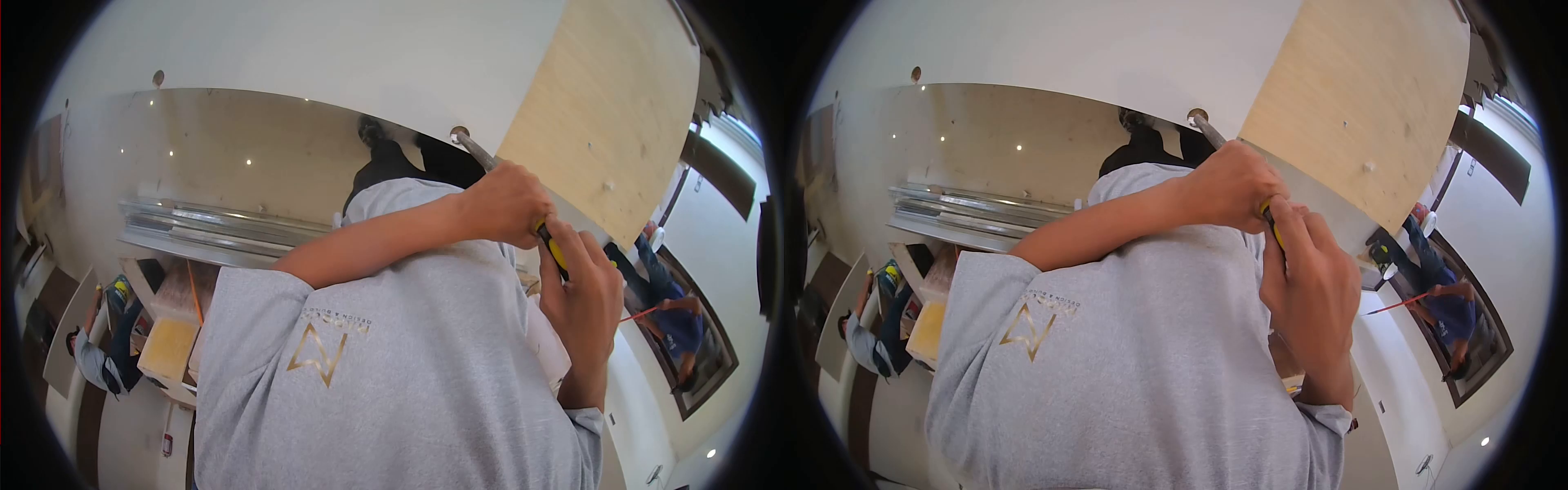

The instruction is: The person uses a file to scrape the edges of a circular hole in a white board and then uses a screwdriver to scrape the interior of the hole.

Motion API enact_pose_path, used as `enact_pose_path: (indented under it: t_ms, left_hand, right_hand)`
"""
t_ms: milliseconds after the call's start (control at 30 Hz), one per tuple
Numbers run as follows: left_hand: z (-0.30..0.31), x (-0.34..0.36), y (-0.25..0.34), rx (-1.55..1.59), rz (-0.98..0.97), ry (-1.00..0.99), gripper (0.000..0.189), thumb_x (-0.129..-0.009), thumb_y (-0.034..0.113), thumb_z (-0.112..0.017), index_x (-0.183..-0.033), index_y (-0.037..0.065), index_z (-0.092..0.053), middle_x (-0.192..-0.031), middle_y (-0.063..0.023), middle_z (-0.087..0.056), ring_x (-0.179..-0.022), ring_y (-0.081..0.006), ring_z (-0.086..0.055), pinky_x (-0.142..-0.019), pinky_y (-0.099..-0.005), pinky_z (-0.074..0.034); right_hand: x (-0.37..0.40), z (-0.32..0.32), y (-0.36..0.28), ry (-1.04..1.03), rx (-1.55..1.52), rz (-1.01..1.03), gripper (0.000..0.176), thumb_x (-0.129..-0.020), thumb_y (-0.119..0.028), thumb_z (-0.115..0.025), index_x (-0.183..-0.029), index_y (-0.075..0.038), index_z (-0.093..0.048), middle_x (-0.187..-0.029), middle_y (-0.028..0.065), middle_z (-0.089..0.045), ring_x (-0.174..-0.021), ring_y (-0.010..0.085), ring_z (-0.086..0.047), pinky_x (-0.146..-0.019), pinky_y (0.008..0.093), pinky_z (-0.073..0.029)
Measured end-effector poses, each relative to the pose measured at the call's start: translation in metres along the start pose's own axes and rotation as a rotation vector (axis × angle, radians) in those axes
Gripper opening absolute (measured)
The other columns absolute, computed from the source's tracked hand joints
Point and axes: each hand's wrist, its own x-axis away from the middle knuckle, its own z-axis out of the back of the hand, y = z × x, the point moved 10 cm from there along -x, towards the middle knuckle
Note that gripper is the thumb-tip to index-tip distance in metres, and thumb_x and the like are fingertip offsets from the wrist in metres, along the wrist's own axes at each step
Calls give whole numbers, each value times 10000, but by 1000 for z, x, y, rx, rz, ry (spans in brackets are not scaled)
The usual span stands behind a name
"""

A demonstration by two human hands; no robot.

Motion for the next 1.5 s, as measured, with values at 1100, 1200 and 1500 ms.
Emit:
enact_pose_path:
  t_ms: [1100, 1200, 1500]
  left_hand:
    - [-4, -2, -27, -113, 109, -48, 423, -917, 248, -745, -567, 116, -550, -529, -103, -511, -498, -333, -555, -490, -450, -402]
    - [-1, -2, -28, -134, 148, -90, 415, -900, 248, -756, -561, 114, -557, -538, -113, -532, -517, -341, -576, -499, -456, -417]
    - [20, 23, -36, -233, 119, 153, 538, -973, 280, -770, -524, 140, -510, -505, -58, -531, -468, -274, -545, -497, -417, -420]
  right_hand:
    - [-18, -17, 30, 23, -237, -55, 347, -880, -41, -815, -1222, -83, -774, -811, 109, -668, -641, 321, -654, -596, 446, -502]
    - [-22, -16, 21, -8, -182, -19, 360, -881, -38, -804, -1236, -85, -770, -821, 104, -666, -636, 313, -653, -581, 429, -506]
    - [-22, -44, -18, -57, 101, 256, 518, -809, -1, -732, -1326, -37, -736, -857, 72, -634, -638, 252, -668, -563, 390, -540]
